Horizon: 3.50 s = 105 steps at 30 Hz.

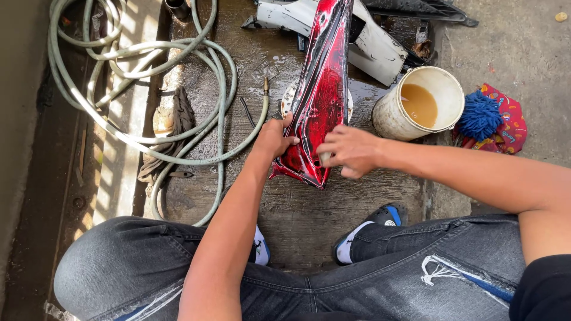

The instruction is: Washing and scrubbing a motorcycle fairing part with soapy water

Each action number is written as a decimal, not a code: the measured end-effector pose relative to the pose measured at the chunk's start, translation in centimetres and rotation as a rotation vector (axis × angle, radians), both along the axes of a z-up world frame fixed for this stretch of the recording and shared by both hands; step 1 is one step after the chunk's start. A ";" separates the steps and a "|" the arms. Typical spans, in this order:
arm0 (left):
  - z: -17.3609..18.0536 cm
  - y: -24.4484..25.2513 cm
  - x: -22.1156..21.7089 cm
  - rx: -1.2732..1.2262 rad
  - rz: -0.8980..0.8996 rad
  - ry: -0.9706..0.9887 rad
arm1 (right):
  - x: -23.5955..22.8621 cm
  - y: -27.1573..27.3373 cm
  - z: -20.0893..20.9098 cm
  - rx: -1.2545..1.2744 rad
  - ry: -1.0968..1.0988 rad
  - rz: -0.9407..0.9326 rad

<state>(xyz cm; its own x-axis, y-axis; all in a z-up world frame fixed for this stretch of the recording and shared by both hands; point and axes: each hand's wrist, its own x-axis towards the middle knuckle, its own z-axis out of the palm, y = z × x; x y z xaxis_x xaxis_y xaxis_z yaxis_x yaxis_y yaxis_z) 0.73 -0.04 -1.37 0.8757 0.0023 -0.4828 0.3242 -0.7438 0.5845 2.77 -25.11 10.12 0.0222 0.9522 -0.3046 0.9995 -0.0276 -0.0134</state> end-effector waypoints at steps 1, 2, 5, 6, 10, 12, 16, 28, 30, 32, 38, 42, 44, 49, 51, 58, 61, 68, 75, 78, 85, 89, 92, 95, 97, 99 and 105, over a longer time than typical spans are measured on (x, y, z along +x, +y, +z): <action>0.1 0.0 -0.2 -0.001 0.002 0.003 | -0.4 0.1 0.4 -0.001 0.003 0.002; 0.2 0.0 -0.3 -0.004 0.007 0.002 | -0.7 0.2 0.9 -0.008 0.005 -0.003; 1.1 0.0 -0.3 -0.003 0.010 -0.005 | -1.4 0.4 2.0 -0.027 0.001 0.017; 1.4 0.0 -0.5 -0.001 0.010 0.000 | -1.7 0.5 2.2 -0.041 0.004 0.045; 1.3 0.0 -0.6 -0.009 0.010 0.009 | -0.5 0.1 0.9 0.010 -0.018 -0.019; 1.4 0.0 -0.3 -0.029 0.014 0.003 | -0.9 0.4 1.7 -0.032 0.018 0.004; 1.8 0.0 -0.4 -0.010 0.009 0.015 | -1.0 0.1 0.4 0.012 0.017 0.046; 1.1 0.0 -0.3 -0.028 0.021 0.010 | -0.5 0.3 1.0 -0.060 -0.061 -0.058; 1.4 -0.1 -0.2 -0.016 0.025 0.020 | -1.2 0.4 1.5 -0.058 -0.033 -0.033; 1.3 0.0 0.1 -0.013 0.015 0.012 | -1.6 0.3 0.8 -0.031 -0.018 -0.004; 1.8 -0.3 -0.8 -0.037 0.029 0.007 | -1.0 0.0 0.9 -0.046 -0.022 -0.052; 1.8 -0.2 -0.4 -0.030 0.029 0.013 | -2.0 0.1 -0.2 0.058 0.036 0.019; 1.8 -0.1 -0.4 -0.032 0.026 0.018 | -0.6 0.0 -0.1 0.016 0.001 -0.031; 2.3 -0.1 -0.4 -0.043 0.032 0.007 | -1.3 0.4 1.9 -0.043 -0.015 -0.063; 1.8 -0.1 -0.6 -0.023 0.021 0.024 | -2.6 0.5 2.1 0.004 0.115 0.027; 0.8 -0.1 -0.3 -0.009 -0.003 -0.018 | 2.5 -0.8 0.0 0.030 0.142 -0.312; 1.5 0.1 -0.3 -0.024 0.011 -0.010 | 1.2 -0.2 -0.1 0.079 0.169 -0.155; 1.6 0.1 -0.6 -0.033 0.018 0.000 | 5.7 0.2 -3.9 0.264 0.128 -0.288; 2.7 -0.1 -0.5 -0.018 0.027 0.019 | 4.5 1.6 -6.2 0.346 0.119 -0.101; 2.8 0.0 -0.6 -0.030 0.026 0.030 | 7.8 1.4 -7.6 0.442 0.062 -0.223; 2.7 0.1 -0.6 -0.062 0.027 -0.039 | 6.7 1.6 -6.7 0.443 0.029 -0.409; 2.0 0.0 -0.6 -0.048 0.015 -0.025 | 6.8 1.4 -6.4 0.334 0.192 -0.247; 2.1 -0.2 -1.0 -0.050 0.022 -0.021 | 9.2 0.8 -7.1 0.325 0.164 -0.456; 1.6 0.0 -0.3 -0.044 0.027 -0.012 | 8.6 1.2 -6.8 0.407 0.123 -0.499; 1.1 0.1 0.0 -0.034 0.020 -0.006 | 7.0 1.6 -6.7 0.451 0.122 -0.406; 0.9 0.1 0.0 -0.016 0.018 0.018 | 5.7 1.5 -7.3 0.367 0.235 -0.221; 1.4 0.0 -0.1 -0.018 0.025 0.018 | 10.5 0.9 -7.2 0.231 0.175 -0.638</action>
